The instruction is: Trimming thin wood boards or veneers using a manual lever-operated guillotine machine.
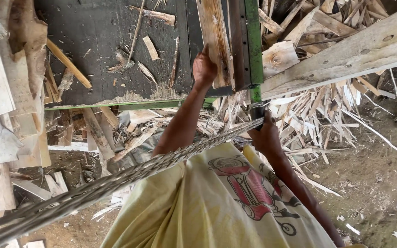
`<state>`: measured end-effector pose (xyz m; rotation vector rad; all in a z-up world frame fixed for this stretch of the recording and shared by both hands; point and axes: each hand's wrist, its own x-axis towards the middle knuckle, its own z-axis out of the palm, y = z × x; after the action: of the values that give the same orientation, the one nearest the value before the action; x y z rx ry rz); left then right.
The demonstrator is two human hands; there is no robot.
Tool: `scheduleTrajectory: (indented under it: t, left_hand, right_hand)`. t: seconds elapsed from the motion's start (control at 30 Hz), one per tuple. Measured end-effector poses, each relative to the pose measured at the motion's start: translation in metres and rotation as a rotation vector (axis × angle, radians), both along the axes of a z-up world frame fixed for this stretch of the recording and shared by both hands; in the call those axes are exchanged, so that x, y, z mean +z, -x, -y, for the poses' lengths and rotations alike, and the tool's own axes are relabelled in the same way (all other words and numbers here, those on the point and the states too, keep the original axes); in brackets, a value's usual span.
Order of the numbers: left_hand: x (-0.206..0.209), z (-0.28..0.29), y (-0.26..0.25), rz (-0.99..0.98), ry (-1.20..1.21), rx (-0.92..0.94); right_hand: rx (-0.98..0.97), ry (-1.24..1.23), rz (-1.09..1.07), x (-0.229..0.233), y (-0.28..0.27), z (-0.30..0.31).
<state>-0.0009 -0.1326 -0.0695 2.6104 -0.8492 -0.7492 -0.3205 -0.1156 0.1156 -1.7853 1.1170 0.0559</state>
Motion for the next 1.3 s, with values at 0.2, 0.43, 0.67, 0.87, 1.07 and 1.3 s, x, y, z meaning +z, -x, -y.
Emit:
scheduleTrajectory:
  t: [0.2,0.43,0.67,0.87,1.07,1.3]
  left_hand:
    - [-0.038,0.027,-0.022,1.152,-1.106,-0.718]
    - [-0.028,0.017,-0.015,1.195,-1.045,-0.897]
    - [0.018,0.008,-0.011,-0.077,0.069,0.023]
    - [0.046,-0.008,-0.007,-0.189,0.385,0.365]
    - [0.052,-0.053,0.021,-0.279,0.254,0.445]
    - [-0.008,-0.171,0.069,-0.137,0.703,0.806]
  right_hand:
    - [0.054,0.135,-0.082,0.009,-0.001,-0.001]
    - [0.009,0.131,0.012,0.029,0.007,-0.003]
    - [0.018,0.190,-0.129,-0.126,0.004,0.001]
    - [0.089,0.278,0.000,-0.096,0.011,0.004]
    - [0.104,0.258,0.022,-0.061,0.009,0.006]
    - [0.089,0.103,-0.071,-0.068,0.021,0.009]
